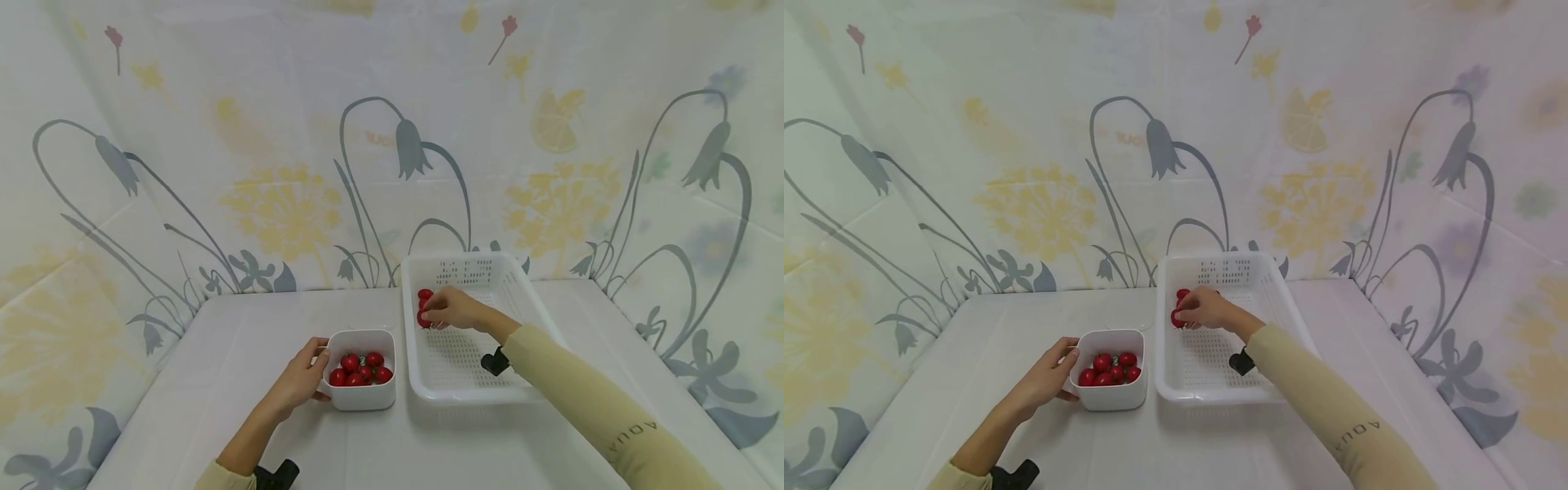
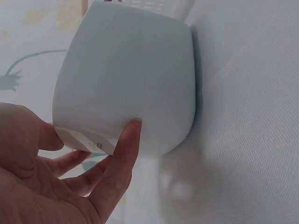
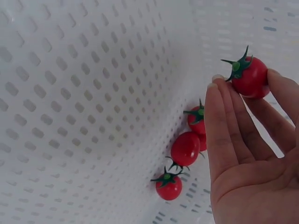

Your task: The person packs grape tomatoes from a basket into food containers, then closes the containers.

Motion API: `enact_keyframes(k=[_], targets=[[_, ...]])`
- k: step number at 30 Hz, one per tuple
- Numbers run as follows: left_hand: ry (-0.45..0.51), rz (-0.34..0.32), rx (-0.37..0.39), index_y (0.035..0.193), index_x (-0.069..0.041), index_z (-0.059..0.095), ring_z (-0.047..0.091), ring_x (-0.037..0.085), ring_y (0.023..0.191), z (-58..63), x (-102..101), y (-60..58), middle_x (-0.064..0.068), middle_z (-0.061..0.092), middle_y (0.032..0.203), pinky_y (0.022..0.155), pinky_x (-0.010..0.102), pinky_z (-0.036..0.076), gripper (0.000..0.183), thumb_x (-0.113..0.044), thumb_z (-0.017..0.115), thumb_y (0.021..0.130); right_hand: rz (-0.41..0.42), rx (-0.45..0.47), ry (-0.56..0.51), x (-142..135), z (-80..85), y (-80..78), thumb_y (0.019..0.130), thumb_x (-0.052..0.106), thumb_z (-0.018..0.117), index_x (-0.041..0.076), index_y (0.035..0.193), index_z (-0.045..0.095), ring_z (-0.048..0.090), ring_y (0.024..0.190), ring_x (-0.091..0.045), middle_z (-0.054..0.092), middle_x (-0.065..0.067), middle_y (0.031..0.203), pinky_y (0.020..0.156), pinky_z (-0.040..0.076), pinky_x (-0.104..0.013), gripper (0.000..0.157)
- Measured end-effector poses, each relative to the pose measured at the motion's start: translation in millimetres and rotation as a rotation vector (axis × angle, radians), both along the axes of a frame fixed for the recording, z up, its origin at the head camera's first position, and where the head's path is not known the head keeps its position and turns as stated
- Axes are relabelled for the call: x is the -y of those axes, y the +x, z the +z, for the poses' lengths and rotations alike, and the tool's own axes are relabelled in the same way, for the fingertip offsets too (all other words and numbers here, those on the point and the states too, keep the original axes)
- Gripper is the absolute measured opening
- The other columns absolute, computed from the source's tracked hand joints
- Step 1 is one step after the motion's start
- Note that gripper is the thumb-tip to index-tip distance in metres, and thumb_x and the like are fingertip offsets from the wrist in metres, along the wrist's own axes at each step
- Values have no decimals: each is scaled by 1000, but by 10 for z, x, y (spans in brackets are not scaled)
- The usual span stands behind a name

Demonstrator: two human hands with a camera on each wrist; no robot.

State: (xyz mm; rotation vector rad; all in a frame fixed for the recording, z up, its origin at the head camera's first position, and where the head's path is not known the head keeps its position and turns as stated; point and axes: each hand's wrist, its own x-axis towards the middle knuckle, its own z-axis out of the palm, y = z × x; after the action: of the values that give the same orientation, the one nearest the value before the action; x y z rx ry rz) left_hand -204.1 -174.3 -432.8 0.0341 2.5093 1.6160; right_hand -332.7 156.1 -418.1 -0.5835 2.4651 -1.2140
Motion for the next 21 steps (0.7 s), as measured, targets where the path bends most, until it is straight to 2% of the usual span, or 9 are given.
enact_keyframes(k=[6, 13, 21], targets=[[2, -5, 1, 142, -6, 46, 56, 48, 121, 0, 9, -4, 25, 48, 144, 61, 43, 64, 34, -16, 45, 109, 33, 23, -28, -9, 91, 117, 100, 14, 65, -3, 117, 71, 68, 91, -30, 74, -11, 100, 90, 61, -44, 24], [9, -8, -2, 142, -4, 45, 55, 50, 123, -1, 7, -11, 26, 47, 145, 61, 43, 64, 35, -15, 44, 109, 67, 36, -57, -10, 199, 227, 101, 15, 64, -2, 118, 69, 68, 101, -42, 74, -12, 103, 90, 61, -41, 24], [7, -15, -1, 142, -4, 45, 56, 48, 120, -1, 12, -5, 26, 47, 145, 62, 43, 64, 35, -15, 44, 109, 85, 58, -72, -19, 246, 323, 101, 17, 64, -4, 119, 68, 70, 95, -38, 74, -11, 99, 92, 60, -48, 28]])
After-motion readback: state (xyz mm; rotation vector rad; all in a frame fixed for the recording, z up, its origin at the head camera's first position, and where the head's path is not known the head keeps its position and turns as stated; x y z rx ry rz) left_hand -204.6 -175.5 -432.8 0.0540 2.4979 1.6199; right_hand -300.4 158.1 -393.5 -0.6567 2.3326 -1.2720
